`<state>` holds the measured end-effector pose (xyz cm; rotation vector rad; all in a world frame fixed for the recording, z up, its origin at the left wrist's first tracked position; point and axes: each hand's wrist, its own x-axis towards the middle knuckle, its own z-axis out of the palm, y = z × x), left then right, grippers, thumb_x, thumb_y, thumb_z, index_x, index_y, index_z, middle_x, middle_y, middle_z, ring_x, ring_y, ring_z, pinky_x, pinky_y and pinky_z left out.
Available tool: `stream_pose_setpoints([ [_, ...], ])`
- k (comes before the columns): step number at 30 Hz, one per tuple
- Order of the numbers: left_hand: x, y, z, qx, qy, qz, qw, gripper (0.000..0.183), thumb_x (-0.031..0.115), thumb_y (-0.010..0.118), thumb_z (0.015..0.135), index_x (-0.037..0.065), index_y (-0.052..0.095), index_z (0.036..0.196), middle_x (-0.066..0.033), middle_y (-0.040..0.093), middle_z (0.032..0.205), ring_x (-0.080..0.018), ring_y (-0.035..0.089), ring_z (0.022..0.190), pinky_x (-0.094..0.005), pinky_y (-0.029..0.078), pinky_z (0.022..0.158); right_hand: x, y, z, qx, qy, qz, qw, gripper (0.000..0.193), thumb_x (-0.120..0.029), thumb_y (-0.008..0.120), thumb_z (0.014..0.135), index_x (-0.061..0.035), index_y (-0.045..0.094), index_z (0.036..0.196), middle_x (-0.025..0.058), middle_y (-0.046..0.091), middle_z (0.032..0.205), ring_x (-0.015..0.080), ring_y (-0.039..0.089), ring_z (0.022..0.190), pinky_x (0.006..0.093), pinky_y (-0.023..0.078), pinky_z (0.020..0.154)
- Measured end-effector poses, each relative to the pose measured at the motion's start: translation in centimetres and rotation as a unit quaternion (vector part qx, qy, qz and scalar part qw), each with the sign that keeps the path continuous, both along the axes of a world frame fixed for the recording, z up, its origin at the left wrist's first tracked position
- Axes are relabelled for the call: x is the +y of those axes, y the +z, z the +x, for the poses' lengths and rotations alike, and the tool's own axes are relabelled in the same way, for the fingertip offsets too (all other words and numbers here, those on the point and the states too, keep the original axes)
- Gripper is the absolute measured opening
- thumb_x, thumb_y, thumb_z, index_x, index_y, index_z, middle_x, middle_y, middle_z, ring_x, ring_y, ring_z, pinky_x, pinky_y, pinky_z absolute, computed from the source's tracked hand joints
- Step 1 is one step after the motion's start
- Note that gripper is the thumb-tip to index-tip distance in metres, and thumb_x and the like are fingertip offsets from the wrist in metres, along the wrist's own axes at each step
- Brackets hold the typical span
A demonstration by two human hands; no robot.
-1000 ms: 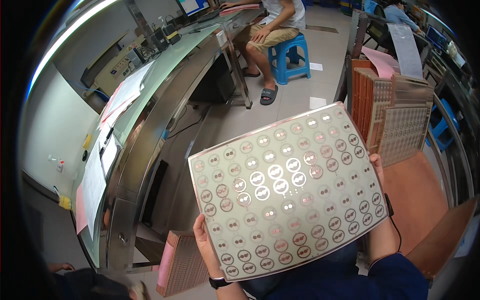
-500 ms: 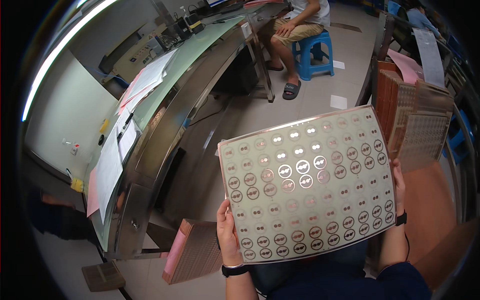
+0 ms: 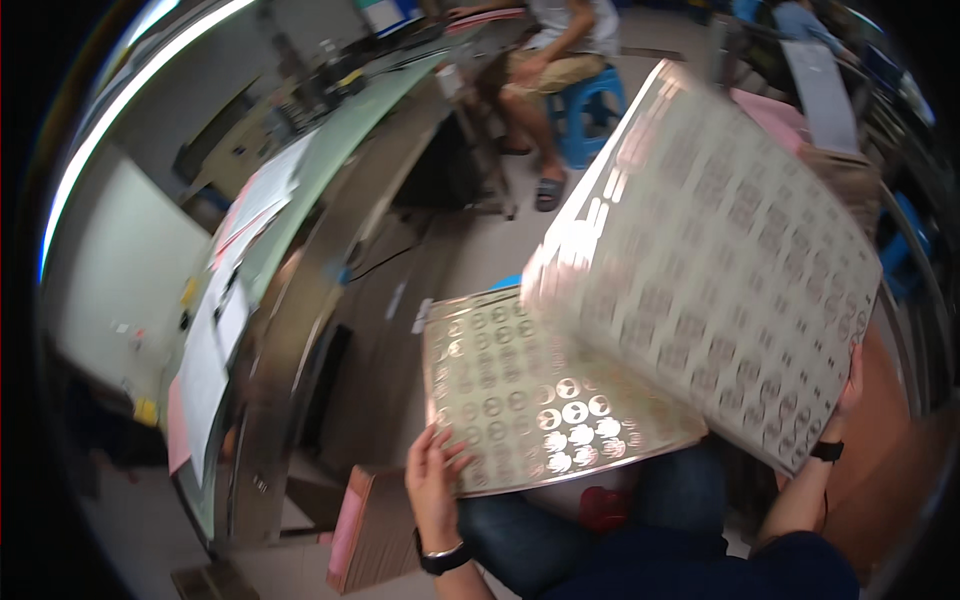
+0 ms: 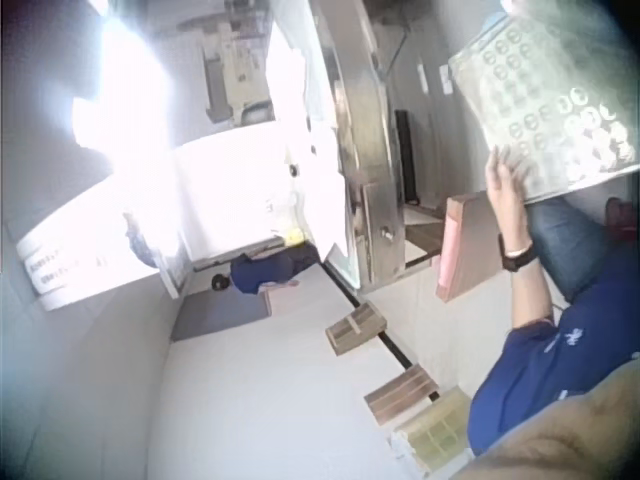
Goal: The recorder is inspecting large metal panels with circular patterns, comparing them, and placing them into a rack or drawer.
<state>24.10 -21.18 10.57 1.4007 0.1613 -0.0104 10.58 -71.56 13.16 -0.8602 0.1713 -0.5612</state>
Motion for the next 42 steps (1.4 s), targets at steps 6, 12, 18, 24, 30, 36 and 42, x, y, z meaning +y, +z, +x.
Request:
stream_pose_setpoints([
  [6, 2.1, -3.5, 0.1, -0.019, 0.089, 0.063, 0.994, 0.031, 0.015, 0.048, 0.095, 0.0, 0.047, 0.122, -0.0108, 0.056, 0.111, -0.0134, 0.056, 0.092, -0.0237, 0.047, 0.081, -5.1, 0.4, -5.1, -0.159, -0.33, -0.035, 0.93, 0.044, -0.019, 0.046, 0.095, -0.002, 0.037, 0.134, 0.01, 0.046, 0.132, 0.0232, 0.046, 0.12, 0.0403, 0.045, 0.093],
  [12, -0.7, -1.7, -0.9, -0.022, 0.116, 0.156, 0.981, 0.025, 0.009, 0.043, 0.094, -0.001, 0.054, 0.115, -0.0096, 0.061, 0.105, -0.0121, 0.056, 0.079, -0.0204, 0.044, 0.059, -5.2, -4.7, -3.5, -0.027, -0.577, -0.093, 0.811, 0.038, -0.004, 0.048, 0.092, 0.0035, 0.038, 0.128, 0.0128, 0.047, 0.126, 0.0245, 0.051, 0.11, 0.0409, 0.05, 0.09],
  [18, -0.6, -1.6, -0.3, -0.016, 0.112, 0.201, 0.973, 0.027, 0.009, 0.043, 0.094, -0.002, 0.052, 0.117, -0.0128, 0.059, 0.108, -0.0182, 0.058, 0.093, -0.0256, 0.047, 0.073, -4.2, -16.5, 0.6, 0.185, -0.602, -0.044, 0.776, 0.027, -0.011, 0.052, 0.092, 0.0128, 0.052, 0.105, 0.0139, 0.059, 0.098, 0.017, 0.059, 0.079, 0.0313, 0.054, 0.064],
  [24, 0.3, -2.9, 0.4, -0.041, 0.113, 0.187, 0.975, 0.025, 0.01, 0.042, 0.095, -0.003, 0.051, 0.115, -0.0069, 0.056, 0.11, -0.0126, 0.053, 0.097, -0.0233, 0.042, 0.085, -7.3, -18.2, 8.7, 0.185, -0.542, -0.333, 0.749, 0.048, -0.012, 0.057, 0.087, 0.0085, 0.041, 0.127, 0.0174, 0.055, 0.116, 0.0237, 0.056, 0.104, 0.0306, 0.045, 0.089],
  [30, 2.4, -5.8, 1.1, -0.111, 0.101, 0.409, 0.9, 0.026, 0.005, 0.045, 0.091, -0.005, 0.054, 0.113, -0.0158, 0.055, 0.115, -0.0241, 0.051, 0.107, -0.0339, 0.039, 0.094, -3.7, -13.2, 12.4, 0.259, -0.256, -0.41, 0.836, 0.043, -0.014, 0.053, 0.09, 0.0013, 0.044, 0.13, 0.016, 0.056, 0.117, 0.0215, 0.057, 0.101, 0.0292, 0.047, 0.084],
  [36, -1.4, -4.9, 0.1, -0.136, 0.002, 0.69, 0.711, 0.042, 0.012, 0.044, 0.091, -0.001, 0.043, 0.131, -0.019, 0.037, 0.14, -0.037, 0.031, 0.131, -0.0495, 0.021, 0.107, 7.4, -7.8, 11.8, 0.271, 0.074, -0.437, 0.855, 0.025, -0.016, 0.053, 0.091, 0.0037, 0.061, 0.104, 0.0095, 0.064, 0.079, 0.0117, 0.058, 0.068, 0.0247, 0.047, 0.061],
  [42, -2.8, -4.6, -0.8, -0.155, -0.029, 0.625, 0.764, 0.044, 0.012, 0.045, 0.09, 0.0, 0.043, 0.132, -0.0201, 0.036, 0.14, -0.0365, 0.03, 0.131, -0.0486, 0.019, 0.108, 6.5, -6.8, 10.4, 0.26, 0.125, -0.249, 0.924, 0.023, -0.016, 0.057, 0.09, 0.0036, 0.059, 0.101, 0.0033, 0.064, 0.08, 0.0076, 0.059, 0.073, 0.0215, 0.047, 0.064],
])
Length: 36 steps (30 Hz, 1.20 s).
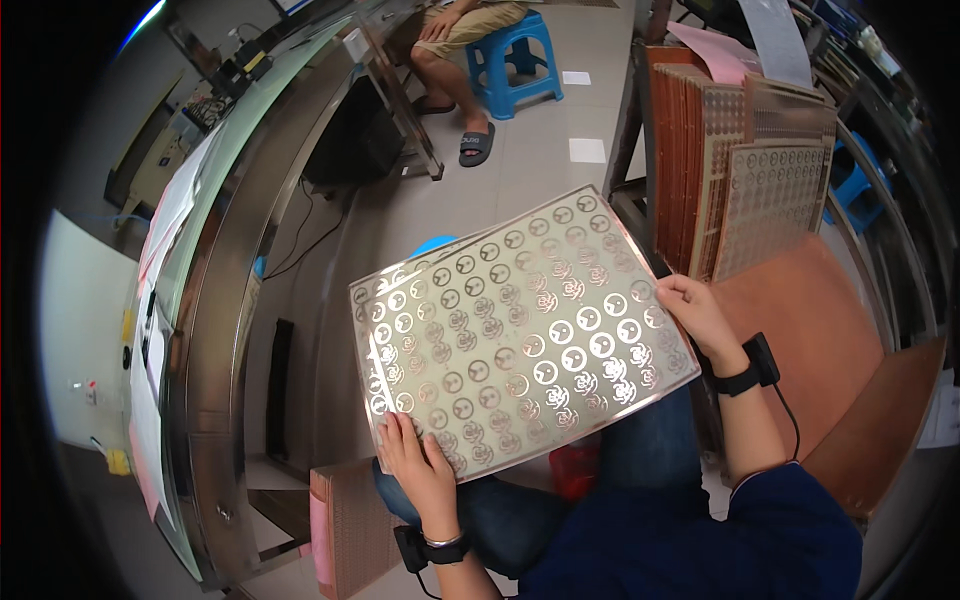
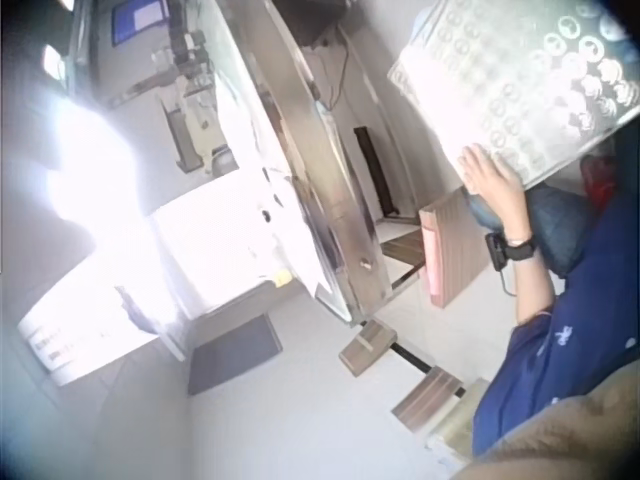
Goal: The recorder is inspecting large metal panels with circular patterns, comparing them, and placing them into a rack or drawer.
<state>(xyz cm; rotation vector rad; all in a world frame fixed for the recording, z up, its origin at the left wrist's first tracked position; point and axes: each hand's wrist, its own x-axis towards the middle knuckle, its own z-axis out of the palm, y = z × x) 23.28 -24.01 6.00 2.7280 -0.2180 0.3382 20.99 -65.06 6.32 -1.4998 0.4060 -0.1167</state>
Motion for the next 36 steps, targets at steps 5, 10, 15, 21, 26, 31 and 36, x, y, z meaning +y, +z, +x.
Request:
stream_pose_setpoints([
  [5, 1.9, 0.4, -0.1, 0.01, 0.002, -0.192, 0.981, 0.039, 0.013, 0.041, 0.094, -0.001, 0.044, 0.13, -0.0175, 0.041, 0.137, -0.0282, 0.041, 0.126, -0.0361, 0.028, 0.105, 1.5, 2.1, -1.5, -0.076, 0.04, 0.176, 0.981, 0.03, -0.011, 0.047, 0.093, 0.0019, 0.044, 0.12, 0.0091, 0.057, 0.108, 0.0112, 0.058, 0.094, 0.025, 0.048, 0.082],
  [10, 0.7, 3.6, -1.0, -0.099, 0.128, -0.482, 0.861, 0.042, 0.012, 0.039, 0.096, -0.001, 0.034, 0.135, -0.0138, 0.038, 0.137, -0.0242, 0.037, 0.126, -0.0362, 0.029, 0.105, 3.1, 2.0, -2.0, -0.155, 0.012, 0.235, 0.959, 0.032, -0.01, 0.048, 0.093, 0.001, 0.043, 0.122, 0.0106, 0.056, 0.113, 0.0149, 0.056, 0.102, 0.0283, 0.045, 0.09],
  [15, -3.7, 4.6, -2.1, -0.062, 0.019, -0.742, 0.668, 0.049, 0.019, 0.04, 0.098, 0.004, 0.022, 0.14, -0.0149, 0.028, 0.141, -0.028, 0.035, 0.127, -0.0379, 0.029, 0.106, 9.8, 3.3, -2.1, -0.18, 0.049, 0.362, 0.913, 0.05, -0.009, 0.049, 0.092, -0.0025, 0.028, 0.137, 0.0108, 0.044, 0.133, 0.0214, 0.046, 0.121, 0.0357, 0.038, 0.1],
  [21, -5.8, 6.2, -0.9, 0.021, -0.047, -0.856, 0.515, 0.039, 0.017, 0.038, 0.098, 0.003, 0.032, 0.134, -0.0116, 0.045, 0.132, -0.022, 0.045, 0.119, -0.037, 0.038, 0.1, 11.1, 0.3, -4.1, -0.109, 0.166, 0.399, 0.895, 0.045, -0.01, 0.049, 0.092, -0.0016, 0.034, 0.133, 0.0127, 0.048, 0.13, 0.0259, 0.05, 0.117, 0.0409, 0.044, 0.096],
  [26, -1.6, 5.6, -1.0, 0.076, -0.033, -0.854, 0.514, 0.035, 0.02, 0.037, 0.099, 0.0, 0.039, 0.128, -0.0122, 0.051, 0.126, -0.0217, 0.054, 0.109, -0.0367, 0.046, 0.092, 5.1, 3.8, -2.7, -0.196, 0.01, 0.399, 0.896, 0.058, -0.044, 0.032, 0.097, 0.0005, 0.034, 0.135, 0.0219, 0.056, 0.119, 0.0303, 0.055, 0.111, 0.0411, 0.05, 0.088],
  [31, -1.5, 6.0, -2.1, 0.115, -0.028, -0.82, 0.559, 0.038, 0.022, 0.039, 0.098, -0.002, 0.039, 0.127, -0.0137, 0.052, 0.124, -0.021, 0.056, 0.105, -0.0349, 0.048, 0.089, 1.9, 4.7, -2.7, -0.148, 0.135, 0.224, 0.954, 0.049, -0.035, 0.038, 0.097, 0.0009, 0.04, 0.131, 0.0153, 0.064, 0.096, 0.0168, 0.064, 0.08, 0.0237, 0.053, 0.065],
  [36, -1.2, 6.0, -2.7, 0.131, -0.038, -0.801, 0.583, 0.034, 0.015, 0.038, 0.098, -0.005, 0.04, 0.126, -0.0125, 0.054, 0.12, -0.0192, 0.054, 0.105, -0.0308, 0.044, 0.091, 3.1, 5.2, -2.7, -0.139, 0.084, 0.143, 0.976, 0.04, -0.028, 0.049, 0.095, -0.0002, 0.046, 0.125, 0.0049, 0.062, 0.084, 0.0069, 0.056, 0.07, 0.0186, 0.045, 0.061],
])
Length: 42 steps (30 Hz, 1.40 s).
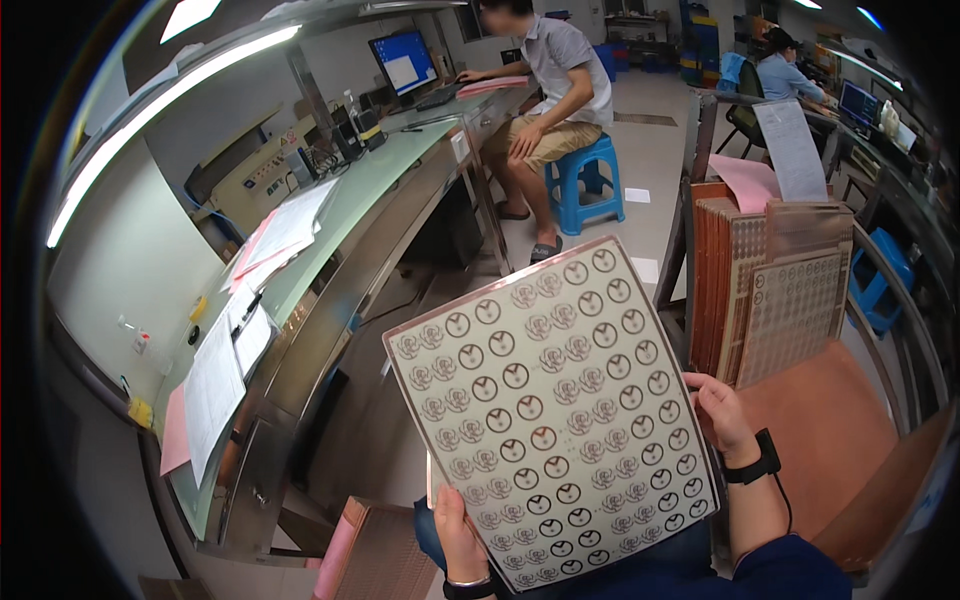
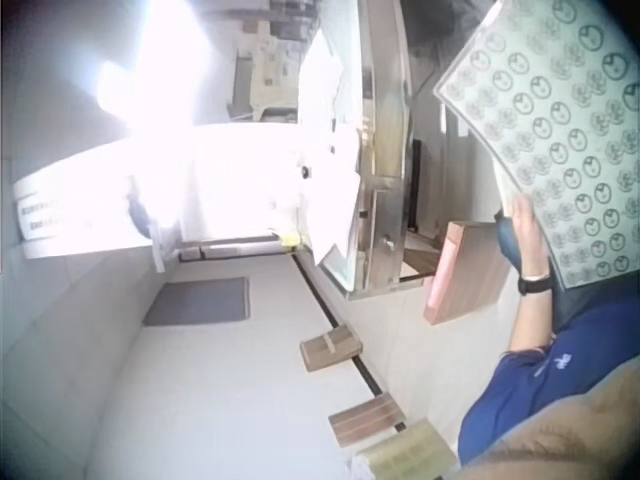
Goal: The recorder is inspecting large metal panels with circular patterns, comparing them, and placing them into a rack or drawer.
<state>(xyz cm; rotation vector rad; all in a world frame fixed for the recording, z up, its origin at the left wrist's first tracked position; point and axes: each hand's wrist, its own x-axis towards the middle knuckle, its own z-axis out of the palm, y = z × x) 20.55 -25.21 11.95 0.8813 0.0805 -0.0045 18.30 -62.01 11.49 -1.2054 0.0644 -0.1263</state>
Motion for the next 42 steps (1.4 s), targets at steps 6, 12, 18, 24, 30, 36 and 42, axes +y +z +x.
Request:
stream_pose_setpoints([
  [6, 0.4, 0.8, -0.1, -0.059, 0.042, 0.038, 0.997, 0.03, 0.022, 0.045, 0.097, -0.001, 0.045, 0.117, -0.0104, 0.057, 0.113, -0.0169, 0.057, 0.101, -0.0307, 0.047, 0.087, 1.6, 3.1, 0.6, -0.078, -0.033, -0.071, 0.994, 0.027, -0.015, 0.056, 0.091, -0.0033, 0.048, 0.113, -0.0008, 0.059, 0.082, 0.0035, 0.053, 0.071, 0.0172, 0.042, 0.066],
  [12, 0.1, 3.2, 1.8, -0.229, 0.114, 0.161, 0.953, 0.014, 0.01, 0.049, 0.095, 0.003, 0.048, 0.107, -0.0074, 0.056, 0.11, -0.0135, 0.052, 0.101, -0.0313, 0.039, 0.093, 1.5, 4.6, 3.1, -0.184, -0.111, -0.049, 0.975, 0.015, -0.005, 0.053, 0.09, -0.0062, 0.05, 0.105, 0.0014, 0.056, 0.102, 0.0097, 0.051, 0.1, 0.0255, 0.039, 0.089],
  [18, 0.2, 2.5, 5.3, -0.255, 0.012, -0.001, 0.967, 0.014, 0.001, 0.051, 0.088, 0.004, 0.056, 0.101, -0.0079, 0.054, 0.118, -0.0165, 0.053, 0.108, -0.036, 0.048, 0.088, -0.9, 1.6, 6.4, -0.257, 0.017, 0.064, 0.964, 0.014, -0.009, 0.052, 0.091, -0.0077, 0.053, 0.104, 0.0092, 0.051, 0.122, 0.0188, 0.045, 0.119, 0.0385, 0.035, 0.103],
  [24, -1.5, 3.5, 3.4, 0.074, -0.148, -0.21, 0.964, 0.032, 0.023, 0.04, 0.096, 0.006, 0.047, 0.123, -0.0121, 0.045, 0.133, -0.0227, 0.05, 0.115, -0.039, 0.047, 0.091, -1.2, -2.2, 5.5, -0.185, 0.144, 0.188, 0.954, 0.017, -0.013, 0.05, 0.093, -0.0103, 0.049, 0.11, 0.0082, 0.053, 0.118, 0.0155, 0.056, 0.104, 0.0295, 0.048, 0.089],
  [30, -1.3, 0.3, 1.1, 0.033, -0.072, -0.088, 0.993, 0.043, 0.016, 0.036, 0.099, 0.0, 0.029, 0.138, -0.0128, 0.04, 0.137, -0.02, 0.042, 0.123, -0.0338, 0.037, 0.101, 4.8, 3.2, 2.7, -0.007, -0.072, 0.283, 0.956, 0.024, -0.017, 0.038, 0.098, -0.0102, 0.046, 0.12, 0.0069, 0.054, 0.116, 0.0163, 0.054, 0.107, 0.0321, 0.046, 0.092],
  [36, -1.5, -1.4, 1.4, 0.018, -0.038, 0.035, 0.999, 0.042, 0.01, 0.038, 0.097, -0.002, 0.031, 0.137, -0.0149, 0.04, 0.136, -0.0196, 0.043, 0.122, -0.0329, 0.036, 0.102, 4.0, 1.5, 2.9, -0.023, -0.086, 0.25, 0.964, 0.029, -0.017, 0.036, 0.098, -0.0075, 0.043, 0.125, 0.0072, 0.051, 0.123, 0.0165, 0.05, 0.113, 0.0313, 0.042, 0.096],
  [42, -1.3, -1.6, 1.4, 0.035, 0.005, 0.074, 0.997, 0.04, 0.009, 0.037, 0.097, -0.001, 0.034, 0.136, -0.0125, 0.044, 0.133, -0.0168, 0.047, 0.117, -0.0305, 0.039, 0.099, 4.1, 1.8, 3.3, -0.037, -0.081, 0.152, 0.984, 0.043, -0.026, 0.035, 0.099, -0.004, 0.034, 0.136, 0.0098, 0.045, 0.132, 0.0178, 0.046, 0.118, 0.0318, 0.038, 0.1],
])
